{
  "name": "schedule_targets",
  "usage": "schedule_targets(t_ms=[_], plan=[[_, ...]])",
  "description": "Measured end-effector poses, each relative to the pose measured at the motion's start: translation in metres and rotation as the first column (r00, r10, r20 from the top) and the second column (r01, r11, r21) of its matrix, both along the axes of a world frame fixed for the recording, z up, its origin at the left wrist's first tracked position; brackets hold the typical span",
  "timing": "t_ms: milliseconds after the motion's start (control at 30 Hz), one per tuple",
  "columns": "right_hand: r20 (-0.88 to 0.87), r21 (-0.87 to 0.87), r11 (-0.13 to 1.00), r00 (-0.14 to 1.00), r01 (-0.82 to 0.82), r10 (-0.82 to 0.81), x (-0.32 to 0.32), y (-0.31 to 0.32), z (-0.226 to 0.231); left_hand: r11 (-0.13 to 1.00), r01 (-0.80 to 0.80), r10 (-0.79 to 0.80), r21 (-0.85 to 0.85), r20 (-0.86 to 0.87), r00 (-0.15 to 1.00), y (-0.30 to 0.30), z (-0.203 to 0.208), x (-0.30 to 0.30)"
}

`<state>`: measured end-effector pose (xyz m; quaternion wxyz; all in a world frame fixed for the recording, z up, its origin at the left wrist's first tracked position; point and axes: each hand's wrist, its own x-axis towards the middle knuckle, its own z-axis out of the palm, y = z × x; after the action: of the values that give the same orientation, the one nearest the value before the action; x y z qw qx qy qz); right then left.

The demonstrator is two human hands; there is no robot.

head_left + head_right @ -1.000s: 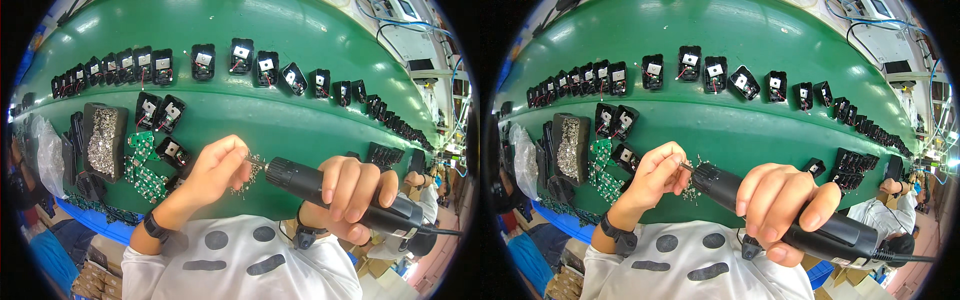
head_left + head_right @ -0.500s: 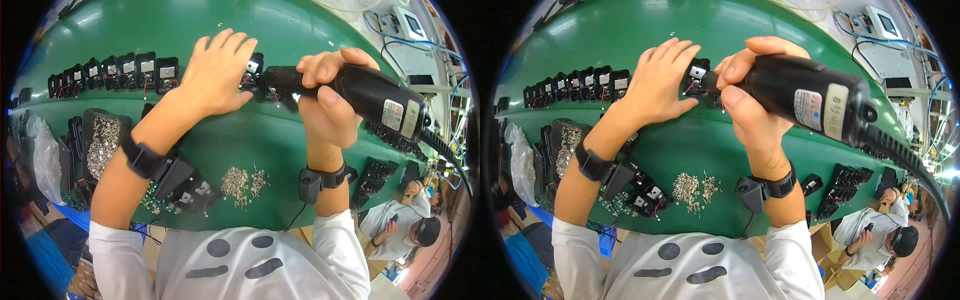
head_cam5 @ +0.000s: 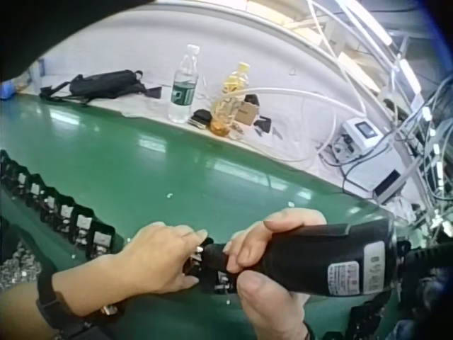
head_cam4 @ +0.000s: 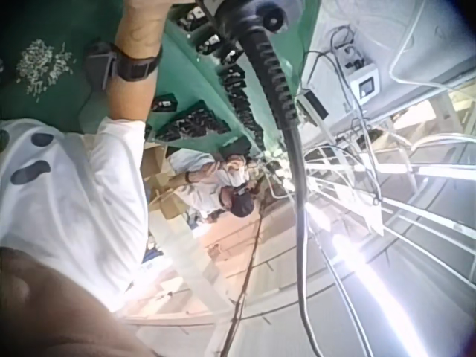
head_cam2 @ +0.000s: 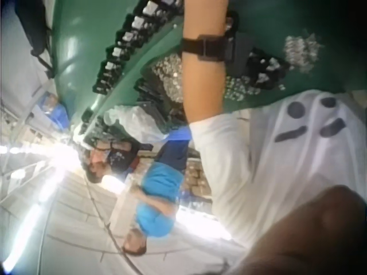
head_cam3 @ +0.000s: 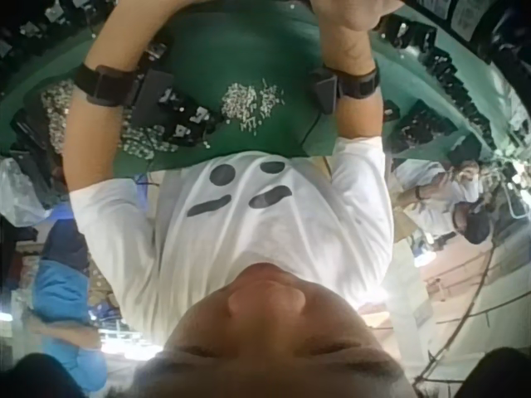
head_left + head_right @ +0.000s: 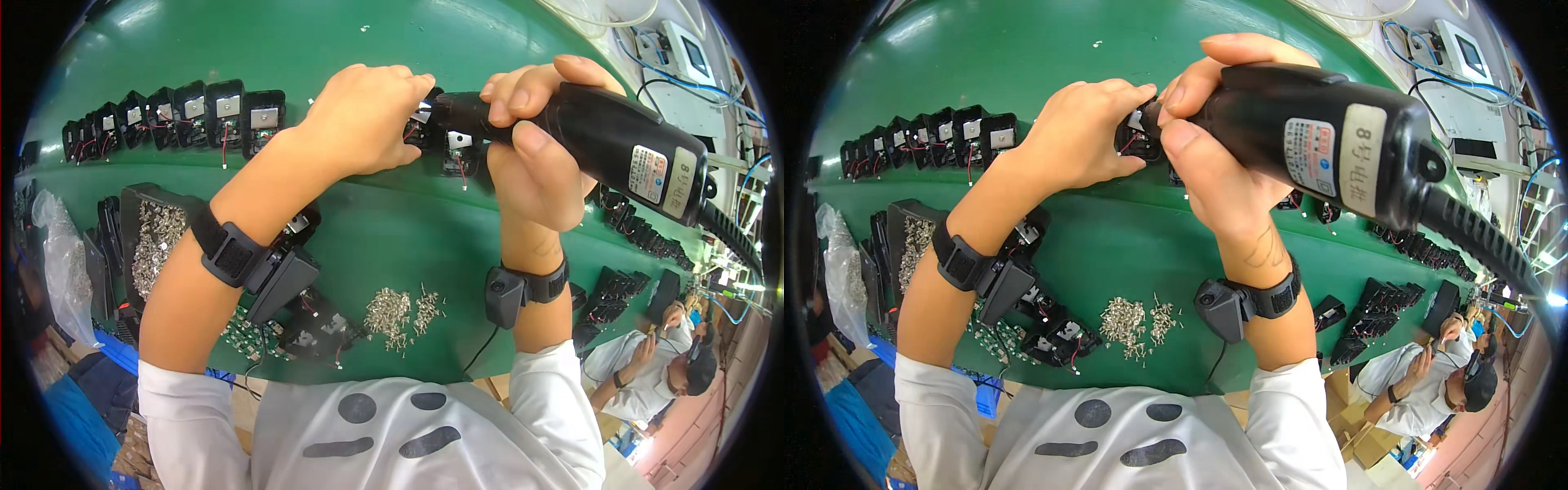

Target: The person picks up a screw, places it on the tip of a power screwdriver, and drives it into a black plastic housing. They repeat this process for several housings along a green assembly line.

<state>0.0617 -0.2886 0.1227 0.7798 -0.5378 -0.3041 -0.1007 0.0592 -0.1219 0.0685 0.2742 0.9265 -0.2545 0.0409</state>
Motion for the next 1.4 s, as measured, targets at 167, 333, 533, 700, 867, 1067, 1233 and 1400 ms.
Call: schedule_targets(t_ms=[167,333,533,700,867,1067,1233,1400], plan=[[0.06,-0.132,0.991,0.998,0.021,-0.014,0.003,0.002,0.001,1.0,0.011,-0.013,-0.025,-0.116,0.993,-0.001,-0.001,0.005],[-0.015,-0.161,0.979,0.992,-0.122,0.122,0.003,0.009,-0.003,0.999,0.036,-0.035,0.019,-0.029,0.999,0.002,-0.006,0.009],[0.041,-0.27,0.954,0.988,-0.133,0.149,0.003,0.013,-0.01,0.994,0.02,-0.018,0.111,-0.017,1.0,0.004,-0.007,0.01],[-0.069,-0.176,0.981,0.995,-0.077,0.065,-0.012,0.013,-0.009,1.0,0.017,-0.016,-0.014,0.069,0.997,0.001,-0.022,0.009],[0.163,-0.36,0.914,0.977,0.185,-0.134,-0.027,0.01,0.002,0.999,0.052,-0.052,-0.001,0.067,0.996,0.008,-0.022,-0.001],[-0.159,-0.27,0.943,0.957,0.193,-0.241,-0.1,-0.012,0.037,0.979,-0.119,0.074,0.163,0.257,0.964,0.008,-0.011,-0.032],[-0.368,-0.362,0.929,0.903,0.08,-0.221,-0.144,-0.066,0.035,0.962,0.267,-0.269,-0.057,-0.031,0.963,-0.015,0.038,-0.115],[-0.294,-0.091,0.98,0.936,0.175,-0.194,-0.151,-0.078,0.019,0.931,0.357,-0.351,0.076,-0.079,0.933,-0.043,0.015,-0.148]])
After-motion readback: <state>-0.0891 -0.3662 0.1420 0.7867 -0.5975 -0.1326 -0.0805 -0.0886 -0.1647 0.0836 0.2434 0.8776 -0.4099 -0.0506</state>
